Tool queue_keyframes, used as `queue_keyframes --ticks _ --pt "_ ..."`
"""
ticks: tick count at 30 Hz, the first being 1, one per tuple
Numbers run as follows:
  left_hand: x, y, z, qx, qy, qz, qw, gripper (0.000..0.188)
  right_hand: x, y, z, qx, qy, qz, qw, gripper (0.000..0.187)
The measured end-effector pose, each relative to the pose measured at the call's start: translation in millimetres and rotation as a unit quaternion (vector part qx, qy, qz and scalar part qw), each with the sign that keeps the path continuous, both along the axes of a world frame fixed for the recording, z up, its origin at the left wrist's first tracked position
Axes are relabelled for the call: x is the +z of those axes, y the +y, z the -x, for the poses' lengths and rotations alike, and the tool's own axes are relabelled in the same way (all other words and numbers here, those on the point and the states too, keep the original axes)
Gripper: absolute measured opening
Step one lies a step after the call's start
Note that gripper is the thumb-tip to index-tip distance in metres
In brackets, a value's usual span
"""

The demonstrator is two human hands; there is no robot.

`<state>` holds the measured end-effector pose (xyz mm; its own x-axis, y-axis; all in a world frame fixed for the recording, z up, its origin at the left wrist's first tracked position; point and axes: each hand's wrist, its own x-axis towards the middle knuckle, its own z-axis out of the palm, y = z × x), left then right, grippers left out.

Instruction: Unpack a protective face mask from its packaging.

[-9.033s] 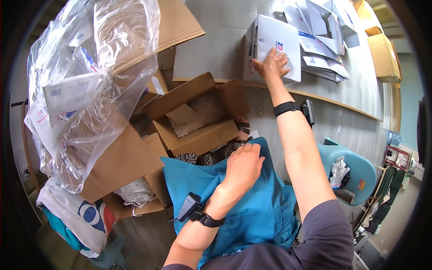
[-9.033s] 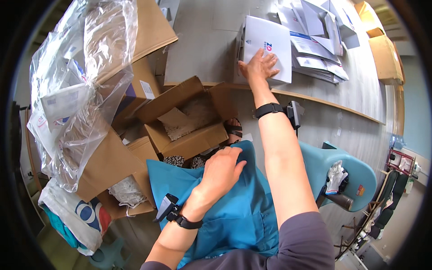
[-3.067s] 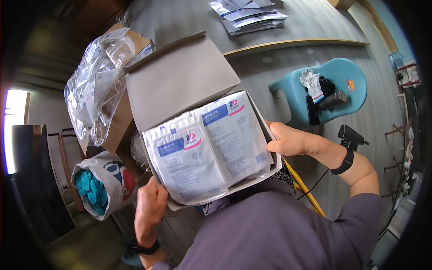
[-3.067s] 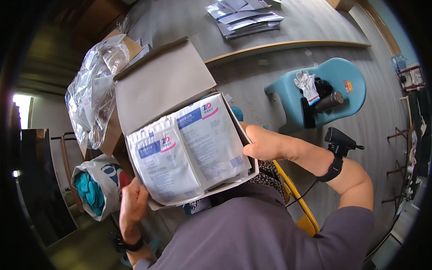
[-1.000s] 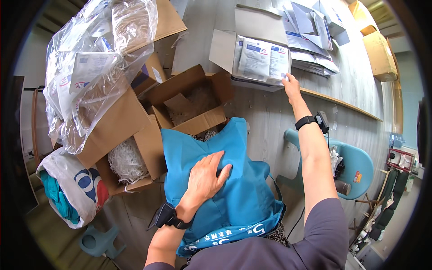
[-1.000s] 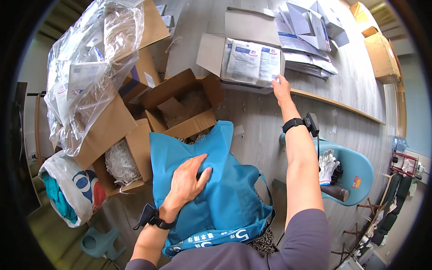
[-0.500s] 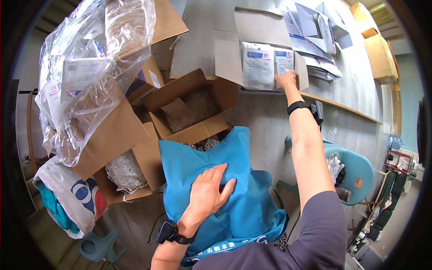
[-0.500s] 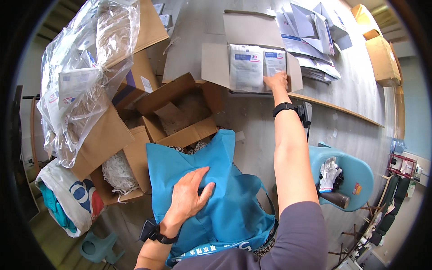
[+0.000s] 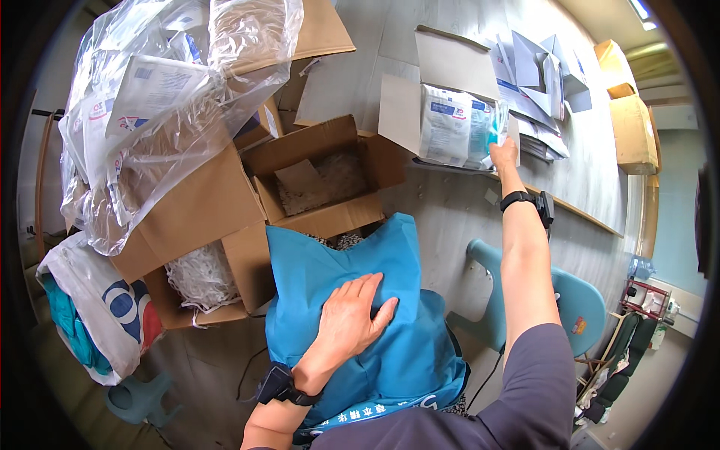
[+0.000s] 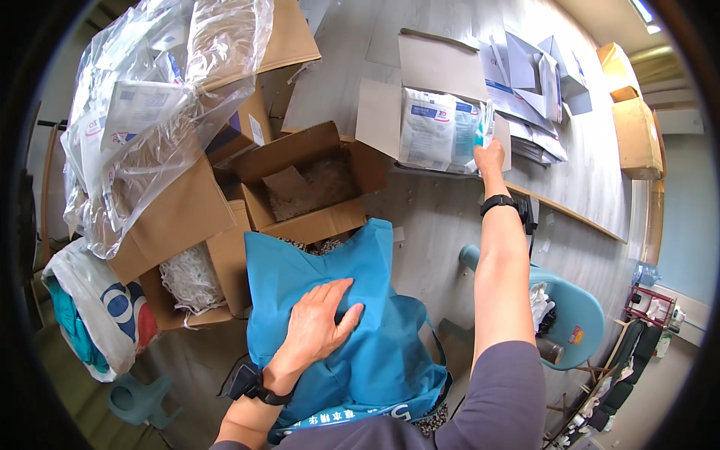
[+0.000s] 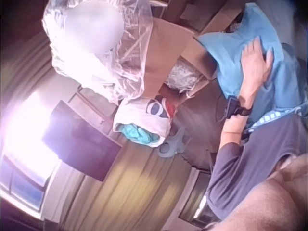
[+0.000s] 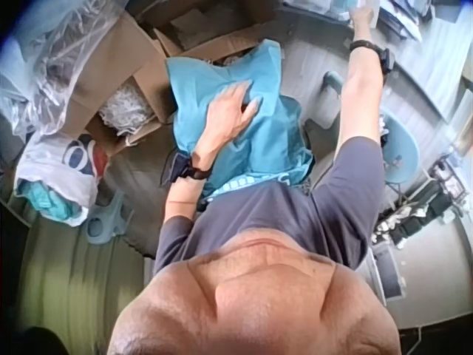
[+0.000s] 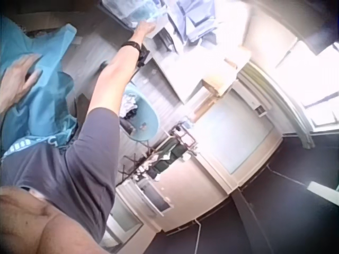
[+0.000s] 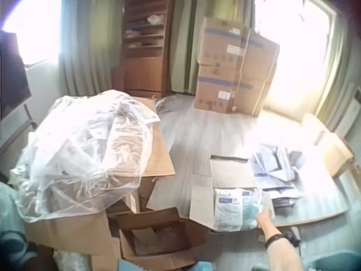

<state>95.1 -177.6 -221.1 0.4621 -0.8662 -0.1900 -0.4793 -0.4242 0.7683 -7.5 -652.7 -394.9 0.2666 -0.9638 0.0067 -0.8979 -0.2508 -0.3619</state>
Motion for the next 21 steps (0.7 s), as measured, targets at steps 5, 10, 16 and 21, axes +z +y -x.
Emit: queue_keyframes --ticks 5,10,16,21 --pt "3.1 0.0 3.3 0.002 0.007 0.015 1.0 0.043 36.5 10.9 14.2 -0.026 -0.074 0.086 0.993 0.033" --pt "-2.9 1.6 12.6 0.011 0.002 0.061 0.998 0.042 91.6 35.3 35.1 -0.046 -0.348 0.07 0.934 0.024" --pt "-12.8 15.6 12.2 0.115 0.237 0.166 0.95 0.044 233.9 228.8 48.5 0.047 -0.55 -0.471 0.688 0.04" --pt "-7.6 48.8 12.4 0.09 0.613 0.257 0.742 0.052 211.0 357.0 120.0 0.13 -0.334 -0.553 0.752 0.049"
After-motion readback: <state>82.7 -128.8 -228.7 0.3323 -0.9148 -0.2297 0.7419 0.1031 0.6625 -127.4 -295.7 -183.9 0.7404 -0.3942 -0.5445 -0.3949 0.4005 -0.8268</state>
